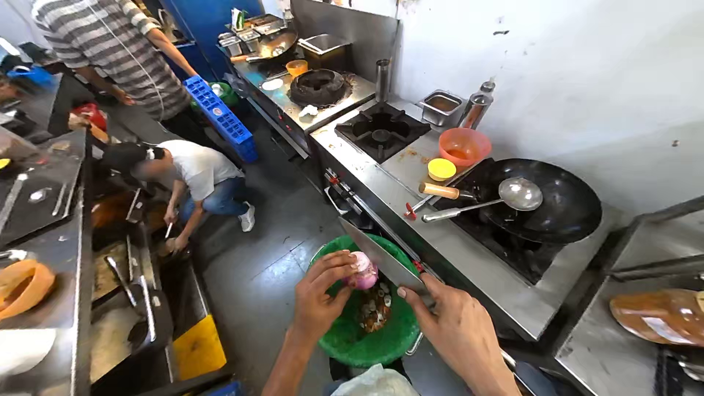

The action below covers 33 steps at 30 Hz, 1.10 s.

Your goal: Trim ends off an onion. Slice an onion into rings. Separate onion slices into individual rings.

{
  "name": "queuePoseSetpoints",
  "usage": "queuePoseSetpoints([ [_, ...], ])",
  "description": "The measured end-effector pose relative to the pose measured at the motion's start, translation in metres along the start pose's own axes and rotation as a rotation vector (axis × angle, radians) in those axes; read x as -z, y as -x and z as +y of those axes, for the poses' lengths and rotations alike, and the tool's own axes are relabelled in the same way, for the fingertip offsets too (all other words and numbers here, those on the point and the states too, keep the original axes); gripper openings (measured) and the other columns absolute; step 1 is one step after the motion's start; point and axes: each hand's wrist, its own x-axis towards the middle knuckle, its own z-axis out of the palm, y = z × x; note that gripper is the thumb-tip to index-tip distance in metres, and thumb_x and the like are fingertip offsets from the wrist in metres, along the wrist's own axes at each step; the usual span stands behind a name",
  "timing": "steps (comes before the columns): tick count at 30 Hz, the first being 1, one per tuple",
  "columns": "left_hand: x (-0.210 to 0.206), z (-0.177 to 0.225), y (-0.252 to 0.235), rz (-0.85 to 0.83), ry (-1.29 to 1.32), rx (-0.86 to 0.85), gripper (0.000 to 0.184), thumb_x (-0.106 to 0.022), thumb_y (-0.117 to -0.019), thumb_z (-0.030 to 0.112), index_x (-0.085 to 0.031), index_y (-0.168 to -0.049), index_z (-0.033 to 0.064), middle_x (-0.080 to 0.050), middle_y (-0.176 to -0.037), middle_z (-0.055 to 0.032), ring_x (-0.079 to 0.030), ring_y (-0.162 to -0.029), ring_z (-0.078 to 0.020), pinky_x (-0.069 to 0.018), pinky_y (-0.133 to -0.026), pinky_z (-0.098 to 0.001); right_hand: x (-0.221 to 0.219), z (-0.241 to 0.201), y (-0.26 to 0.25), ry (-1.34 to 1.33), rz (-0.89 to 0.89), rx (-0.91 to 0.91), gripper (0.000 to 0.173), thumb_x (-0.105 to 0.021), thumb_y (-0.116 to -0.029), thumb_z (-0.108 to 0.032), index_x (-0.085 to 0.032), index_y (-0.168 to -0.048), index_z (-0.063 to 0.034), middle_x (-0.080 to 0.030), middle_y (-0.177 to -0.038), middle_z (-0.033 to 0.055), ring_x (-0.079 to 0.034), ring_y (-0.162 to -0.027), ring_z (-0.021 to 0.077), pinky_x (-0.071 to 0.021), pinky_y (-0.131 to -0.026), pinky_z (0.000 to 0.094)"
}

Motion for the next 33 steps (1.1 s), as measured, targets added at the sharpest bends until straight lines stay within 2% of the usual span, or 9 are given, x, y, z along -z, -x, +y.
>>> queuePoseSetpoints([
  [6,-0.033,0.012,0.007,0.199,0.249,0.192,0.035,-0.085,-0.0777,0.003,-0.074,-0.11,0.0078,-0.072,-0.121,-0.0135,-0.07,-0.114,-0.0314,-0.0634,-0.093,-0.0444,-0.023,-0.019,-0.004,-0.322,0.064,-0.127,0.044,-0.057,-0.0965,-0.062,-0.071,-0.101,-0.021,-0.068,-0.073,-0.0072,-0.067,-0.064,0.0096,-0.057,-0.055,0.0372],
  [11,-0.057,0.034,0.008,0.366,0.417,0.304,0.04,-0.086,-0.0721,-0.008,-0.069,-0.108,-0.002,-0.069,-0.12,-0.0216,-0.072,-0.106,-0.0347,-0.065,-0.088,-0.0437,-0.042,-0.035,-0.003,-0.678,0.202,-0.14,0.028,-0.064,-0.1002,-0.042,-0.07,-0.109,-0.0164,-0.072,-0.083,-0.01,-0.069,-0.072,0.0012,-0.0601,-0.063,0.0243],
  [15,-0.057,0.038,0.005,0.329,0.576,0.453,0.046,-0.085,-0.0739,-0.008,-0.062,-0.114,-0.0062,-0.071,-0.115,-0.0206,-0.073,-0.1,-0.0303,-0.0645,-0.087,-0.041,-0.027,-0.024,-0.012,-1.342,-0.076,-0.273,0.028,-0.06,-0.1037,-0.029,-0.061,-0.112,-0.0029,-0.057,-0.069,0.006,-0.05,-0.046,0.0133,-0.0468,-0.041,0.0278],
  [17,-0.06,0.033,0.008,0.302,0.704,0.538,0.048,-0.084,-0.0772,-0.005,-0.06,-0.119,-0.0073,-0.071,-0.109,-0.0197,-0.073,-0.096,-0.0277,-0.0638,-0.086,-0.0404,-0.026,-0.012,-0.016,-1.252,0.029,-0.147,0.04,-0.075,-0.0943,-0.028,-0.062,-0.121,-0.0018,-0.067,-0.084,0.0079,-0.061,-0.059,0.0156,-0.0548,-0.05,0.0299],
  [19,-0.064,0.03,0.013,0.26,0.856,0.593,0.048,-0.082,-0.0823,0.001,-0.058,-0.123,-0.0057,-0.07,-0.109,-0.0185,-0.072,-0.096,-0.0249,-0.062,-0.087,-0.0395,-0.028,0.002,-0.024,-1.047,0.039,0.024,0.065,-0.087,-0.0803,-0.04,-0.062,-0.131,-0.0072,-0.07,-0.114,0.005,-0.071,-0.096,0.0164,-0.0643,-0.08,0.0335],
  [20,-0.064,0.032,0.015,0.23,0.937,0.629,0.047,-0.081,-0.0845,0.005,-0.057,-0.124,-0.0039,-0.07,-0.109,-0.0166,-0.071,-0.097,-0.0228,-0.0611,-0.087,-0.0387,-0.03,0.006,-0.027,-1.007,0.017,0.077,0.068,-0.09,-0.0764,-0.043,-0.064,-0.13,-0.0091,-0.069,-0.12,0.0046,-0.07,-0.104,0.0171,-0.0637,-0.087,0.0351],
  [23,-0.06,0.042,0.018,0.148,1.102,0.755,0.04,-0.071,-0.0906,0.018,-0.06,-0.124,-0.0001,-0.068,-0.111,-0.0144,-0.069,-0.099,-0.0228,-0.0595,-0.088,-0.0418,-0.033,0.007,-0.032,-1.017,-0.046,0.084,0.054,-0.094,-0.0724,-0.034,-0.073,-0.117,-0.0095,-0.072,-0.114,0.003,-0.071,-0.098,0.0153,-0.0643,-0.081,0.0331],
  [26,-0.046,0.041,0.012,-0.019,0.824,0.792,0.047,-0.061,-0.0998,0.037,-0.065,-0.125,-0.0014,-0.071,-0.116,-0.0159,-0.071,-0.101,-0.0279,-0.0622,-0.087,-0.0456,-0.03,0.016,-0.03,-1.057,-0.102,0.078,0.053,-0.096,-0.0689,-0.025,-0.072,-0.112,-0.0062,-0.074,-0.108,0.0034,-0.072,-0.098,0.0146,-0.0638,-0.086,0.035],
  [33,-0.019,0.047,-0.004,-0.355,0.355,0.883,0.019,-0.074,-0.0844,0.013,-0.072,-0.099,0.0012,-0.075,-0.084,-0.0058,-0.073,-0.075,-0.0166,-0.0642,-0.072,-0.0362,-0.047,0.028,-0.021,-0.777,-0.199,0.315,0.043,-0.094,-0.066,-0.035,-0.074,-0.092,-0.0069,-0.069,-0.102,0.006,-0.065,-0.097,0.0171,-0.0571,-0.086,0.0377],
])
